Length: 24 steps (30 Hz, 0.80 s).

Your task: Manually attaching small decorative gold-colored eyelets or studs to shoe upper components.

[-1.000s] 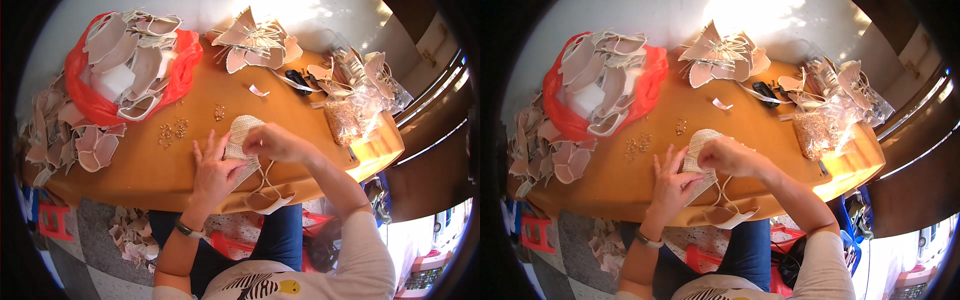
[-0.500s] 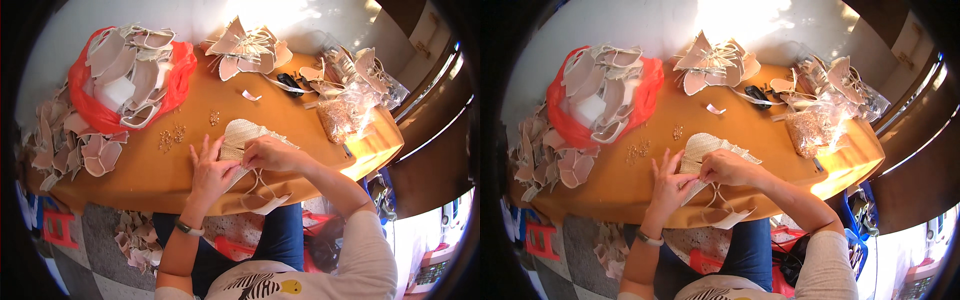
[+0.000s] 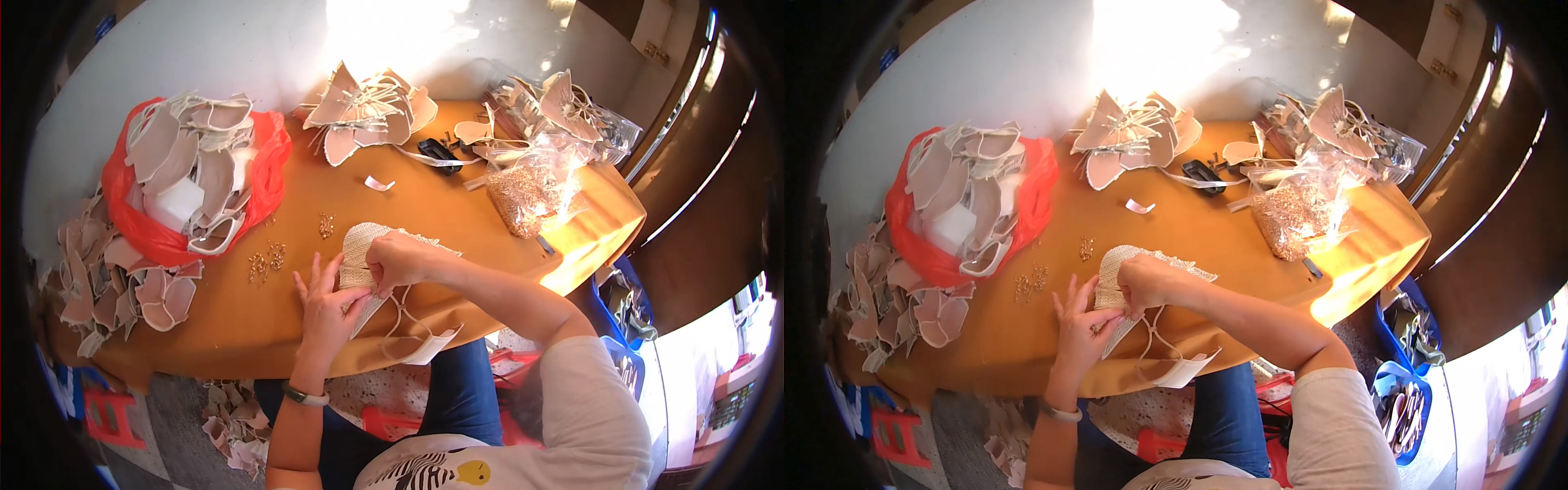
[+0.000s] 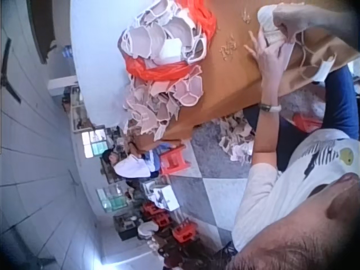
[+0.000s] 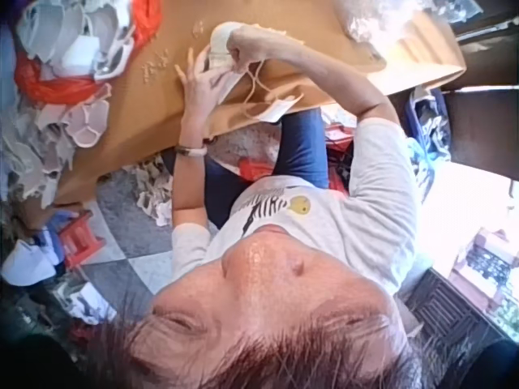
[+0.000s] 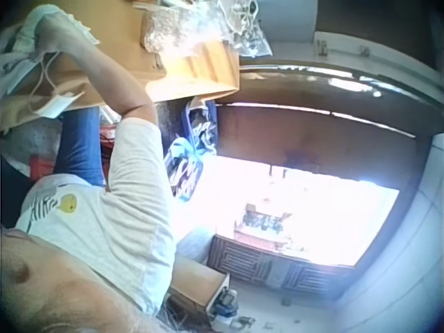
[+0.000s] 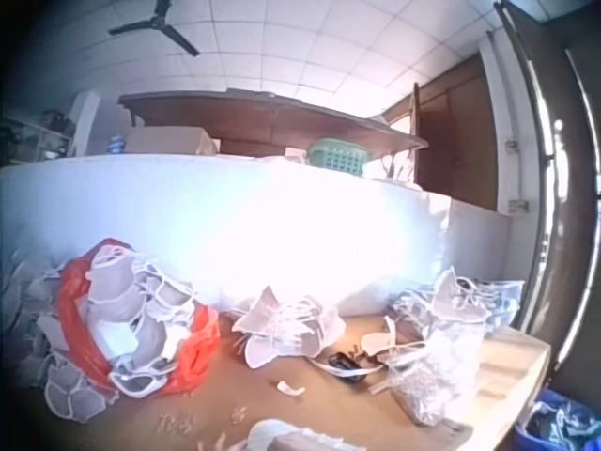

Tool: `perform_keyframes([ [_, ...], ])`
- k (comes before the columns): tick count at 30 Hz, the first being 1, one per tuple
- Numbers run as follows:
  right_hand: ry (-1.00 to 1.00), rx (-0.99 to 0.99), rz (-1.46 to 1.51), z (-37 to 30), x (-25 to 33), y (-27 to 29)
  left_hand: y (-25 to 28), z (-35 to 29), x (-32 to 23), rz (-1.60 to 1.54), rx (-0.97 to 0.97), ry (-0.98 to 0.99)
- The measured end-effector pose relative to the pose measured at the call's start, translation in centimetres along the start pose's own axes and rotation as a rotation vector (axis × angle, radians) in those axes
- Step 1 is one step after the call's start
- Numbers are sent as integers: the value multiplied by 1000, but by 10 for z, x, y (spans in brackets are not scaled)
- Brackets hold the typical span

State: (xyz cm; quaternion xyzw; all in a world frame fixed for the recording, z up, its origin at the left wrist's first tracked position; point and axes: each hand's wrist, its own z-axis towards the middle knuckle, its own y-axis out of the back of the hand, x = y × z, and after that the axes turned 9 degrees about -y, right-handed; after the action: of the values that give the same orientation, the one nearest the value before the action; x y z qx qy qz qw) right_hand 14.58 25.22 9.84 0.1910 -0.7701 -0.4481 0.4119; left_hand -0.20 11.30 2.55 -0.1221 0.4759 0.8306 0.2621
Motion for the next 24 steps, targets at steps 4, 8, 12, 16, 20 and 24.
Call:
perform_keyframes([
  [4,-27,13,-16,4,-9,-5,-3,1,2,3,-7,-55],
  [8,26,20,63,-3,-24,-8,0,7,-11,69,25,-114],
  [12,163,101,58,-9,-46,49,9,28,-37,53,159,-66],
  [16,-344,-510,35,30,-105,151,11,21,-51,204,169,-147],
  [20,-689,-761,-317,15,-306,208,-18,21,-74,102,206,-379],
  [24,-875,-314,-439,19,-364,200,37,43,-80,-166,239,-291],
])
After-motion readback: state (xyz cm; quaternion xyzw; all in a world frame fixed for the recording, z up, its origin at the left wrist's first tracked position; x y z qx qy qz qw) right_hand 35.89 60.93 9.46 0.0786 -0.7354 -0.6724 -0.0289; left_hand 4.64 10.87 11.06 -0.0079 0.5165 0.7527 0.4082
